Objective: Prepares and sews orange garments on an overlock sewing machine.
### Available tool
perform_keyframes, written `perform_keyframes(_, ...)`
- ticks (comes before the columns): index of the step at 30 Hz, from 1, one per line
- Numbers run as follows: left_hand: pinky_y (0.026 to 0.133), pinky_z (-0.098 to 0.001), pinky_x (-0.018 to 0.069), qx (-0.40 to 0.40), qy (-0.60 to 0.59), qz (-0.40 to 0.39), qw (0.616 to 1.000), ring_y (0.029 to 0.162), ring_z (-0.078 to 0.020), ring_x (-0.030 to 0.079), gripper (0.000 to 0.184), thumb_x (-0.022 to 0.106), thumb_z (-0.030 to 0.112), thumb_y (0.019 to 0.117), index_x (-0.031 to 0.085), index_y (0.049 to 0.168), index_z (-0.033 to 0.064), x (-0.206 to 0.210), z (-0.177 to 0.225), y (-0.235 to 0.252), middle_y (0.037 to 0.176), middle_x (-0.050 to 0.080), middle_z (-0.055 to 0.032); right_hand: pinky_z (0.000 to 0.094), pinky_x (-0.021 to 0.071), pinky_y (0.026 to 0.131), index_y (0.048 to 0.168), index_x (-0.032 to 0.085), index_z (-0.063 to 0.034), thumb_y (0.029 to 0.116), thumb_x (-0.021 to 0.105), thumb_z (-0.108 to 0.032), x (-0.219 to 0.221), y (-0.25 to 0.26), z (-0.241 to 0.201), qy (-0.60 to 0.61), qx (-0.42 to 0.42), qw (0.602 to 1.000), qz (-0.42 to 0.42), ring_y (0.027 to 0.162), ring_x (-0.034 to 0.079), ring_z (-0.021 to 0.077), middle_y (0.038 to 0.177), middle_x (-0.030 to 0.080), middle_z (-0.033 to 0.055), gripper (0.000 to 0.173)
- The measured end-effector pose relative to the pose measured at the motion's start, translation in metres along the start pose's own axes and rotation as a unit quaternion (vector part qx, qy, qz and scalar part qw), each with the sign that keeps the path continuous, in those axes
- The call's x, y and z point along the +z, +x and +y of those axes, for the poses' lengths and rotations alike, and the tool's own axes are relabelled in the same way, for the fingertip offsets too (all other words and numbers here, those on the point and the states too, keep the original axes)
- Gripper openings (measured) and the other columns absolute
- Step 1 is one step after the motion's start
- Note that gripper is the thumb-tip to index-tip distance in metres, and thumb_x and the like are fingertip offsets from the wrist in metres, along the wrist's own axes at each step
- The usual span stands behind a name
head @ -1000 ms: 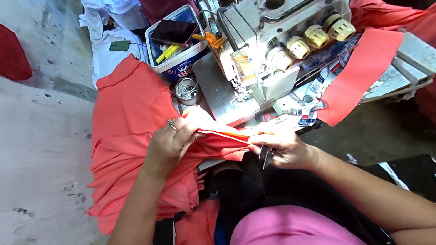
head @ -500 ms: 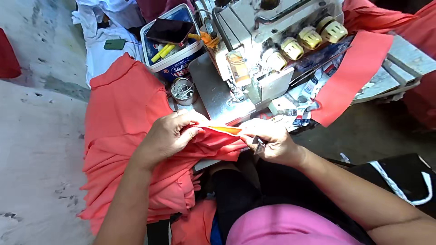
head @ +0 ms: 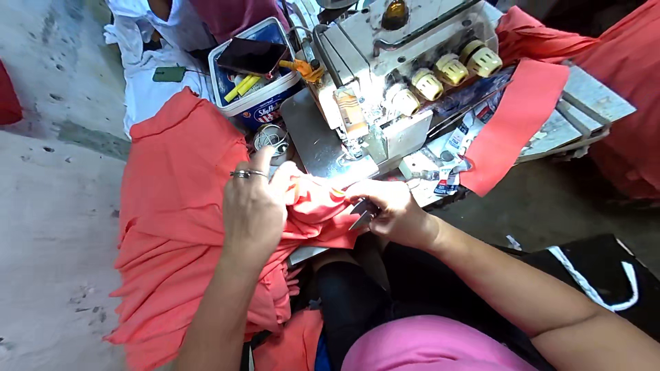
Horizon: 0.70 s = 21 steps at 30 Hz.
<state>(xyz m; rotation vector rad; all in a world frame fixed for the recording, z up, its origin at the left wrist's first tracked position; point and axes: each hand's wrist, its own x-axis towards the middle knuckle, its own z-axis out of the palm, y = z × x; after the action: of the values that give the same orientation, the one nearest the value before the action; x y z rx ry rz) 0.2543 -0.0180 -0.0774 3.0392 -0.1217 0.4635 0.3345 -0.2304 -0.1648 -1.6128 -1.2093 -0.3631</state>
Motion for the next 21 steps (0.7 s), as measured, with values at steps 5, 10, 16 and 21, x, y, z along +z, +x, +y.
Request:
perform_keyframes(5, 0.071, -0.0422, 0.0575, 0.143, -0.128, -0.003, 0.981, 0.084, -0.0258, 0.072, 0.026, 0.061, 0.022, 0.0973, 0.073, 0.108, 0.0021, 0.018, 0.021, -0.005, 0.094, 0.073, -0.0118, 0.0214, 0.0498, 0.06, 0.088, 0.072, 0.0033, 0.0805, 0.062, 0.003, -0.002, 0.005, -0.007, -0.036, -0.034, 0.999, 0.0, 0.064, 0.061, 0.012, 0.077, 0.07, 0.0114, 0.013)
perform_keyframes(10, 0.066, -0.0354, 0.0542, 0.135, -0.157, -0.007, 0.978, 0.071, -0.0184, 0.067, 0.023, 0.058, 0.018, 0.0976, 0.073, 0.087, 0.0054, 0.017, 0.017, 0.006, 0.075, 0.068, -0.0061, 0.0159, 0.0497, 0.067, 0.091, 0.071, 0.0026, 0.0854, 0.063, -0.002, -0.005, 0.012, -0.009, -0.006, 0.022, 1.0, 0.02, 0.069, 0.062, 0.0072, 0.08, 0.07, 0.0107, 0.011)
perform_keyframes(16, 0.068, -0.0377, 0.054, 0.031, -0.263, 0.001, 0.964, 0.075, -0.0162, 0.064, 0.012, 0.062, 0.01, 0.0935, 0.069, 0.101, 0.0022, -0.012, -0.008, 0.047, 0.084, 0.067, -0.0078, 0.0227, 0.0529, 0.063, 0.109, 0.072, 0.003, 0.0892, 0.066, -0.01, 0.001, 0.017, 0.012, -0.09, 0.094, 0.989, 0.075, 0.066, 0.064, 0.0106, 0.086, 0.074, 0.0104, 0.024)
perform_keyframes(21, 0.069, -0.0149, 0.0476, -0.023, -0.395, 0.065, 0.916, 0.072, 0.0042, 0.056, 0.017, 0.053, 0.014, 0.1034, 0.062, 0.11, 0.0014, -0.019, -0.025, 0.084, 0.085, 0.062, 0.0022, 0.0281, 0.0594, 0.077, 0.114, 0.073, 0.0051, 0.0912, 0.059, -0.007, 0.01, -0.004, 0.023, -0.093, 0.09, 0.989, 0.067, 0.083, 0.074, 0.0166, 0.1, 0.077, 0.0149, 0.029)
